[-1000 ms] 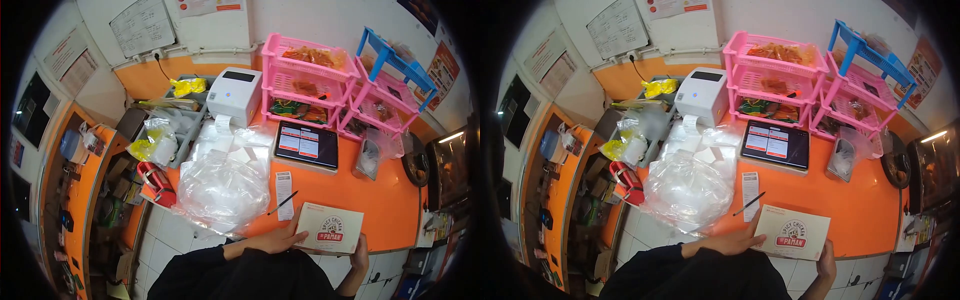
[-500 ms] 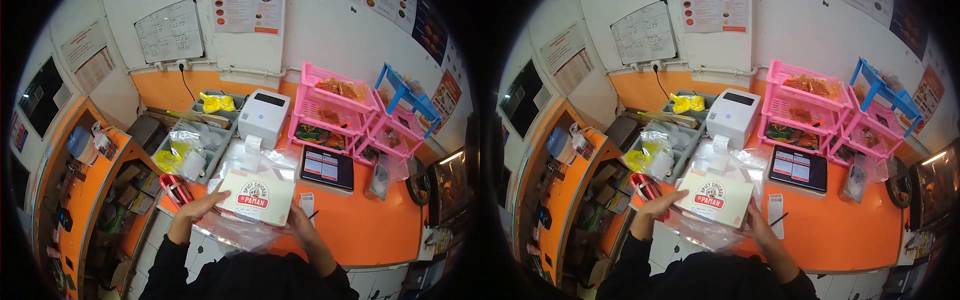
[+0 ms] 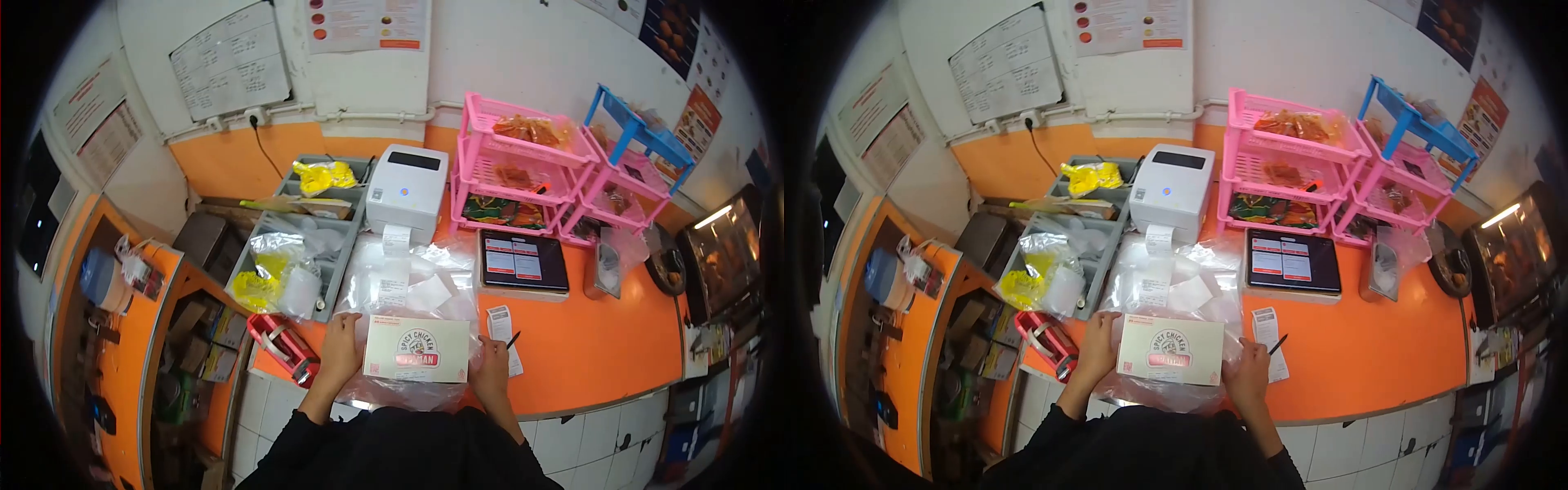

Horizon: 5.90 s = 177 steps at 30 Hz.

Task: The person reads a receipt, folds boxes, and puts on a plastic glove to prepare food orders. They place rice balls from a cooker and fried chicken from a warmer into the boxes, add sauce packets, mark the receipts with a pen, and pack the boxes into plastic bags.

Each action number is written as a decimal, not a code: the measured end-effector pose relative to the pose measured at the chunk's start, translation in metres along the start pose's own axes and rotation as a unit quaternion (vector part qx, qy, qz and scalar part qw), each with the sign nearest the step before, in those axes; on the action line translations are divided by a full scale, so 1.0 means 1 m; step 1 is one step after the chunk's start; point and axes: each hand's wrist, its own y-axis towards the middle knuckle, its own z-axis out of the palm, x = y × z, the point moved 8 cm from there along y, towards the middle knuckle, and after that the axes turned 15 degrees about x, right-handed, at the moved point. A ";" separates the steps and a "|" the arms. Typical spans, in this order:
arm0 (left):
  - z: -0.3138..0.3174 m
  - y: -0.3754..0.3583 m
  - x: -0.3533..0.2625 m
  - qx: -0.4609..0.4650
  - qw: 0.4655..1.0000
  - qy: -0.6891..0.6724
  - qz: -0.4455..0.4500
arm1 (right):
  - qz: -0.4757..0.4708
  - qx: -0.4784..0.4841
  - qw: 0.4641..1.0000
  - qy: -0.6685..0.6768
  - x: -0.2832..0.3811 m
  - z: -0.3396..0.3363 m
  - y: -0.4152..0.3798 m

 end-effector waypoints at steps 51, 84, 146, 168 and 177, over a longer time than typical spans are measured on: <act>-0.004 -0.045 -0.052 0.073 0.973 -0.157 0.152 | 0.056 -0.009 0.841 0.539 -0.041 0.028 -0.039; 0.046 -0.021 0.019 0.059 0.657 -0.740 -0.134 | -0.023 0.008 0.612 0.791 -0.015 0.008 0.007; 0.112 0.038 -0.286 0.066 0.970 -0.161 0.172 | 0.056 -0.042 0.987 0.147 -0.167 -0.377 -0.066; -0.060 0.051 -0.437 -0.289 0.876 -0.032 0.384 | -0.135 0.312 0.790 0.511 -0.022 -0.315 0.046; 0.063 0.103 -0.340 0.202 0.648 -0.728 0.098 | -0.060 0.471 0.868 -0.149 -0.130 -0.199 0.036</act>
